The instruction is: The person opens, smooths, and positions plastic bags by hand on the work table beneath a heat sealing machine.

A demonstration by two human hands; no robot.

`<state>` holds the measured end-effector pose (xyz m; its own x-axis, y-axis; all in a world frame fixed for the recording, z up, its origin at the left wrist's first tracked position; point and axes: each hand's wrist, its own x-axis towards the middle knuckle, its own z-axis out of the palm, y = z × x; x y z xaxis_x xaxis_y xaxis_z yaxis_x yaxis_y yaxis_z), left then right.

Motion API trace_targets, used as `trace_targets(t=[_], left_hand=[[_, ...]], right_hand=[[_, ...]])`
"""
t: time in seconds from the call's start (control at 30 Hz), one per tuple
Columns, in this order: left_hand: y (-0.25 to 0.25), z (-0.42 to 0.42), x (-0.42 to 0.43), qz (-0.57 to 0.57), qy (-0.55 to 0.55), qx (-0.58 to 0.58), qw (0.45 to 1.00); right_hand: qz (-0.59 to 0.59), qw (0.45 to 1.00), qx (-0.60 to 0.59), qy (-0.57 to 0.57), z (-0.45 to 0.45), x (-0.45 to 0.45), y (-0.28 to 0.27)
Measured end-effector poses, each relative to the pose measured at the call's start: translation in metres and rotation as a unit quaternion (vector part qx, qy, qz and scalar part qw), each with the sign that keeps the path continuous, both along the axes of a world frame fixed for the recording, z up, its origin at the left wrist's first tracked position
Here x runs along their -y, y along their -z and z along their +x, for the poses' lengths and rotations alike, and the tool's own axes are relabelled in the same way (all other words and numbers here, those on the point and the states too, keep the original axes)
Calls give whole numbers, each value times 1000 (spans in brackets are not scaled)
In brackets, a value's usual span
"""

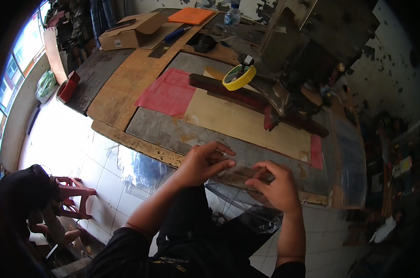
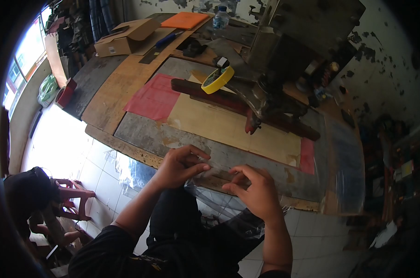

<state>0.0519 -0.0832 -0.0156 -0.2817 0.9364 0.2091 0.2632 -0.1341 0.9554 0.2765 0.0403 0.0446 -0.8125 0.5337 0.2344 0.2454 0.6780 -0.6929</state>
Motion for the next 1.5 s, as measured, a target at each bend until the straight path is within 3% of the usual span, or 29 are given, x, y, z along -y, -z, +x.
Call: trace_targets(t=[0.07, 0.13, 0.2, 0.3, 0.4, 0.47, 0.57, 0.7, 0.93, 1.0, 1.1, 1.23, 1.5], left_hand=[[2, -1, 1, -13, 17, 23, 1000], [5, -1, 1, -25, 30, 46, 998], [8, 2, 0, 75, 57, 85, 992], [2, -2, -2, 57, 108, 85, 989], [-2, -1, -1, 21, 82, 64, 994], [2, -2, -1, 20, 79, 69, 994], [2, -2, -1, 15, 79, 77, 994], [4, -2, 0, 25, 83, 91, 992], [5, -2, 0, 29, 88, 93, 991], [9, -3, -1, 46, 94, 96, 990], [3, -4, 2, 9, 98, 114, 989], [-1, -4, 2, -14, 116, 157, 981], [2, -4, 2, 13, 110, 114, 987]], right_hand=[[-98, 994, 46, 1, 0, -1, 4], [-98, 994, 42, 13, 2, -2, 5], [-97, 994, 38, 23, 4, -6, 8], [-85, 996, -5, 40, 9, -8, 10], [-103, 992, 11, 76, 8, -2, 6], [189, 981, -28, 23, 2, 4, 2], [272, 962, 6, 5, -3, 13, -2], [296, 955, 16, 13, -8, 17, 2], [195, 979, -44, 48, -24, 19, 14], [92, 993, -60, 37, -25, 17, 18], [44, 994, -62, 73, -23, 18, 20], [24, 995, -39, 89, -22, 19, 16], [42, 993, -50, 93, -24, 19, 17]])
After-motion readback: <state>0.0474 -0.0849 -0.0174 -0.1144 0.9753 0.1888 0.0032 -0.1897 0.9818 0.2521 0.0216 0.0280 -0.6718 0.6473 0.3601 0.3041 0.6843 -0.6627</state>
